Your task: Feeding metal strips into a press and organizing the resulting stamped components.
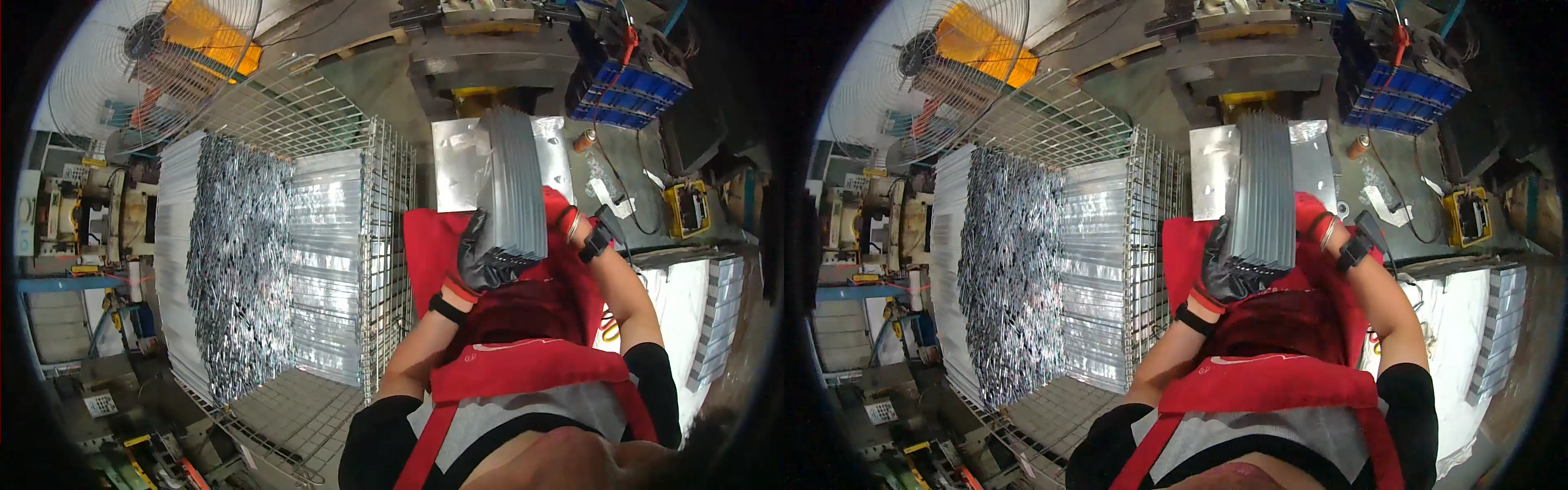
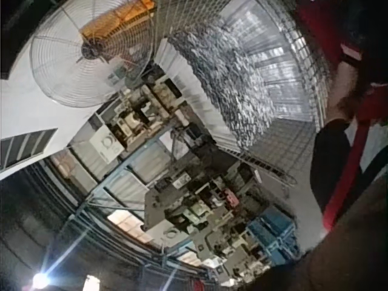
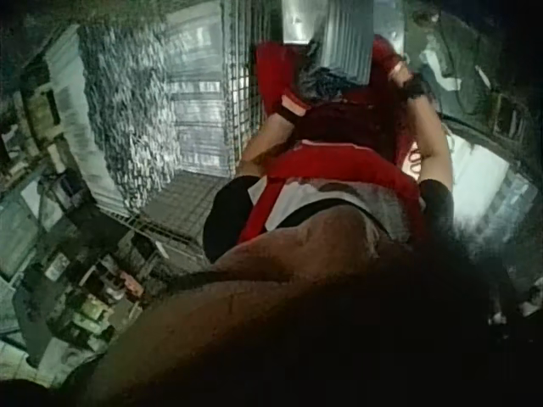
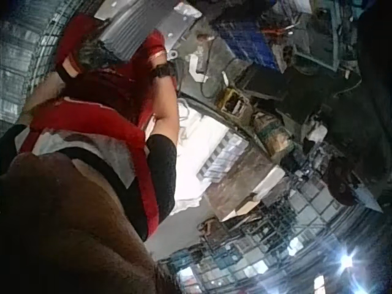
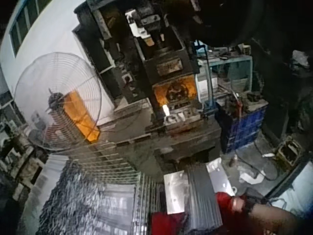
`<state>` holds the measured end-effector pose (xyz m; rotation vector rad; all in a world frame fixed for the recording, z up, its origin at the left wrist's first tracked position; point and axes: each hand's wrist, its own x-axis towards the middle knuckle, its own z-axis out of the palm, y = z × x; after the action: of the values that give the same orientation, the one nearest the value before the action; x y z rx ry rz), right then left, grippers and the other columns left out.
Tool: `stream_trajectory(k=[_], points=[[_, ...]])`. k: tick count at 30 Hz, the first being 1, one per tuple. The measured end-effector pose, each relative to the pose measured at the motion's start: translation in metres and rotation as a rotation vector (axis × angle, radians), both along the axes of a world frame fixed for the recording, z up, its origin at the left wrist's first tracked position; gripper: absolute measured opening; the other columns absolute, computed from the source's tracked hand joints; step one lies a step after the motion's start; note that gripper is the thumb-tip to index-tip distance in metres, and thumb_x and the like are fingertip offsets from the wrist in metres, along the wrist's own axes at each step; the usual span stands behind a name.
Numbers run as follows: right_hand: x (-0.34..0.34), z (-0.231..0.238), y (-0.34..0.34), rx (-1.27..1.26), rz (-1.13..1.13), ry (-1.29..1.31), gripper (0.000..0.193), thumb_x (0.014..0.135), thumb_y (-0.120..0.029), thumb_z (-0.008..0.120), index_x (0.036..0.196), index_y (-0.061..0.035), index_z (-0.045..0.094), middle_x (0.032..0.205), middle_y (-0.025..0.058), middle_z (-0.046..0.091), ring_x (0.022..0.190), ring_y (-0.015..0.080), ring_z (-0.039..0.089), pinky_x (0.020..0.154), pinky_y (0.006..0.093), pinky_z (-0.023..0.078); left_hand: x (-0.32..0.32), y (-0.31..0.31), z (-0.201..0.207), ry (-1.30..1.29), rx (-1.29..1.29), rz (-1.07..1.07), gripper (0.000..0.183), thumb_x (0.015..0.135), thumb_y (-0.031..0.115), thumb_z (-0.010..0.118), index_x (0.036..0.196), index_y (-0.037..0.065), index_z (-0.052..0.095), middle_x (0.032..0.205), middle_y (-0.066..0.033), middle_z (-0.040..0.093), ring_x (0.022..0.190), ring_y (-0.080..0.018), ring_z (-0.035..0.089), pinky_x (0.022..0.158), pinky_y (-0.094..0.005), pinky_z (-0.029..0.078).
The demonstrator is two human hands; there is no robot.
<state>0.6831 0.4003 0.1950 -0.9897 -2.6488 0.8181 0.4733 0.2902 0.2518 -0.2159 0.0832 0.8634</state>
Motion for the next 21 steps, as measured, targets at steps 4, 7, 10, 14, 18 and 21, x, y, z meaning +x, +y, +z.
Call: stream_trajectory(k=[4,7,10,14,18,21], points=[[0.006,-0.018,-0.025,-0.949,-0.352,0.702,0.03,0.09,-0.018,0.056,0.116,-0.0025,0.057,0.093,0.0022,0.066,0.078,0.0158,0.062,0.067,0.0325,0.052,-0.001,0.007,0.023,0.164,0.037,0.023,0.048,0.093,0.037,0.049,0.131,0.009,0.044,0.126,-0.0135,0.053,0.113,-0.031,0.054,0.093,-0.0497,0.047],[0.031,-0.009,-0.024,-1.169,-0.797,0.71,0.042,0.092,-0.029,0.056,0.123,-0.0012,0.051,0.099,0.002,0.064,0.081,0.0079,0.059,0.068,0.0288,0.051,-0.003,0.002,0.003,0.377,-0.031,-0.016,0.039,0.092,0.03,0.054,0.125,0.009,0.05,0.119,-0.0102,0.057,0.106,-0.0274,0.059,0.087,-0.046,0.052],[0.033,0.01,-0.049,-1.659,-0.291,1.281,0.045,0.095,-0.034,0.05,0.126,-0.0014,0.049,0.102,0.0031,0.063,0.087,0.0128,0.06,0.074,0.0311,0.051,0.017,0.002,-0.007,0.447,-0.005,-0.174,0.041,0.088,0.029,0.061,0.122,0.007,0.053,0.11,-0.007,0.062,0.096,-0.0233,0.064,0.083,-0.0388,0.054],[0.022,0.044,-0.083,-1.06,-0.532,0.984,0.041,0.094,-0.03,0.049,0.125,-0.0025,0.051,0.109,0.0052,0.062,0.1,0.0162,0.057,0.089,0.0312,0.044,0.037,-0.009,-0.038,0.57,0.043,-0.139,0.041,0.088,0.03,0.061,0.12,0.005,0.054,0.102,-0.0086,0.064,0.087,-0.0193,0.066,0.073,-0.0328,0.056],[0.021,0.064,-0.089,-0.719,-0.624,0.774,0.036,0.092,-0.023,0.051,0.122,-0.0025,0.054,0.113,0.0055,0.061,0.107,0.0174,0.055,0.097,0.0307,0.039,0.035,-0.002,-0.044,0.755,0.211,-0.225,0.046,0.091,0.038,0.056,0.125,0.007,0.053,0.113,-0.0015,0.061,0.094,-0.0151,0.062,0.075,-0.0305,0.053],[0.025,0.054,-0.087,-0.784,-0.783,0.667,0.033,0.09,-0.018,0.053,0.117,-0.0013,0.057,0.114,0.0055,0.062,0.107,0.0173,0.055,0.097,0.0304,0.039,0.022,0.006,-0.053,1.225,0.72,-0.262,0.057,0.087,0.046,0.06,0.124,0.003,0.053,0.112,-0.006,0.061,0.091,-0.0204,0.063,0.075,-0.0347,0.051]])
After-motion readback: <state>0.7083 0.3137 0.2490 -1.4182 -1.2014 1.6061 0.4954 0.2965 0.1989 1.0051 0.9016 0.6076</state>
